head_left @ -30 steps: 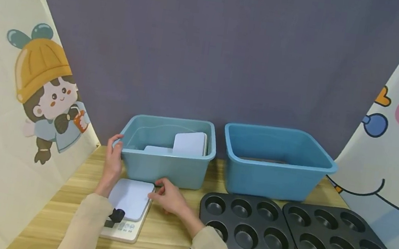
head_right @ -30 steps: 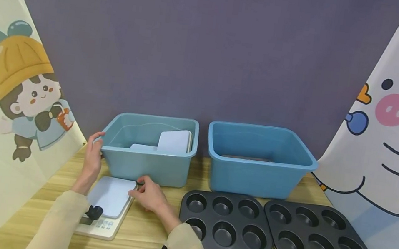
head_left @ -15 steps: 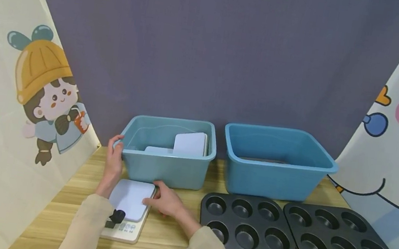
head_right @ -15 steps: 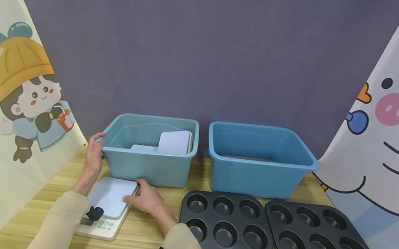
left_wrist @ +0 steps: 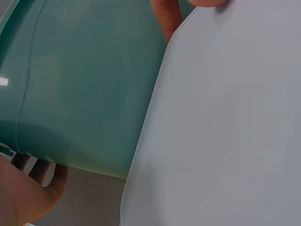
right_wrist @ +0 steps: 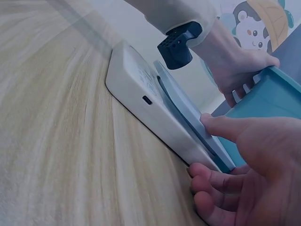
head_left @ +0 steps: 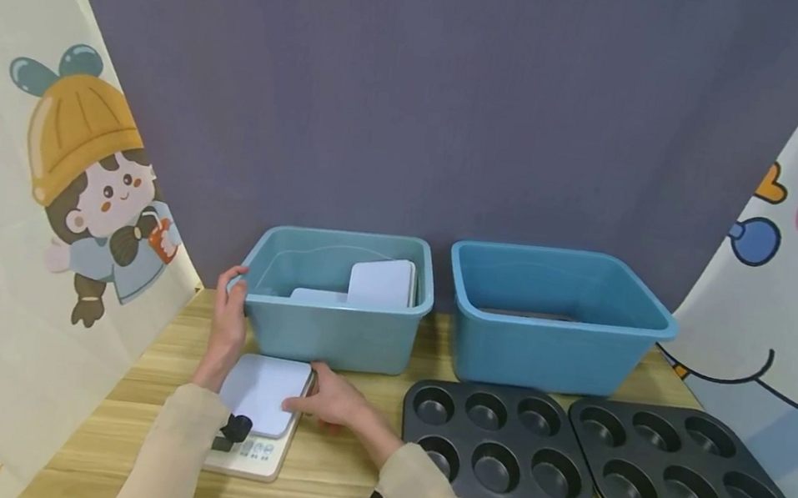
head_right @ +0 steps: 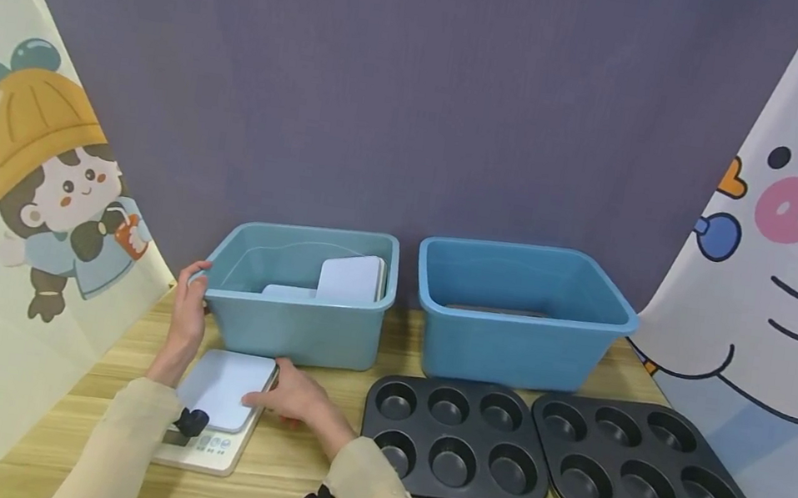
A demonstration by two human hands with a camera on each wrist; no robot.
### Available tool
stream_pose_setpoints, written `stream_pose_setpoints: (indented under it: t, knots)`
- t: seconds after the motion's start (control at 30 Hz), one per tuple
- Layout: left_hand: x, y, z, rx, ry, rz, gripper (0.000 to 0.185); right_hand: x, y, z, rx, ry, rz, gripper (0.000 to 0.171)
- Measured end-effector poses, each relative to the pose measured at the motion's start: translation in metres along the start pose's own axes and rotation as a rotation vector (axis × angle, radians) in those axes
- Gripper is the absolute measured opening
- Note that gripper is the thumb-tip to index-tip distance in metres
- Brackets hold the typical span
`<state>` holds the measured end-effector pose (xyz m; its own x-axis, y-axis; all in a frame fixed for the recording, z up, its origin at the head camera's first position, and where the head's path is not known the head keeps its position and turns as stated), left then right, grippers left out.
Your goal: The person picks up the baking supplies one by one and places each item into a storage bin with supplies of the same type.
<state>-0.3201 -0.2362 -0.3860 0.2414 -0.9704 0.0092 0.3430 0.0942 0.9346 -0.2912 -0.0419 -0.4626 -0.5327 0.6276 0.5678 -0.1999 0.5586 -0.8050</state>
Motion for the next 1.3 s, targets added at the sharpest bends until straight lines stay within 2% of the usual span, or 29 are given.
stream_pose_setpoints:
  t: [0.13,0.37,0.47,0.6,0.73,0.83,1.1,1.3]
  knots:
    - [0.000,-0.002,0.002,-0.013,0.005,0.003,0.043,0.000,0.001,-0.001,-0.021,-0.002,0.032,0.083]
    - [0.005,-0.028,0.016,-0.033,0.042,0.008,0.041,0.000,0.002,-0.003,-0.039,0.001,0.062,0.083]
    - [0.004,-0.031,0.017,-0.054,0.052,0.026,0.041,0.001,0.004,-0.004,-0.036,0.003,0.065,0.081]
    - [0.002,-0.017,0.012,-0.059,0.037,0.014,0.042,0.003,0.003,-0.006,-0.034,0.015,0.052,0.074]
    - [0.001,0.000,0.003,-0.046,0.022,0.004,0.042,0.007,-0.001,-0.012,-0.033,0.046,-0.053,0.066]
    - [-0.001,-0.001,0.002,-0.041,0.024,-0.005,0.042,0.010,-0.002,-0.016,-0.032,0.066,-0.114,0.062]
    - [-0.007,-0.006,0.006,-0.080,0.022,-0.057,0.041,0.018,0.006,-0.022,-0.040,0.065,-0.033,0.055]
    - [-0.003,-0.007,0.003,-0.082,0.053,-0.050,0.041,0.021,0.007,-0.030,-0.001,0.030,0.026,0.055]
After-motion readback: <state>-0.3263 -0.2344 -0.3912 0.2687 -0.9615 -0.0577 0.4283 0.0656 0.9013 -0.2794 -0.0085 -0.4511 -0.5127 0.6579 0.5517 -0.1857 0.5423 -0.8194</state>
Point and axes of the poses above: each hand's wrist, its own z-axis towards the middle knuckle, its own x-axis out of the back of the hand, y = z × x, the point moved 1 cm from there along z, towards the middle knuckle, and after that the axes turned 8 degrees about -y, right-handed, at the moved point
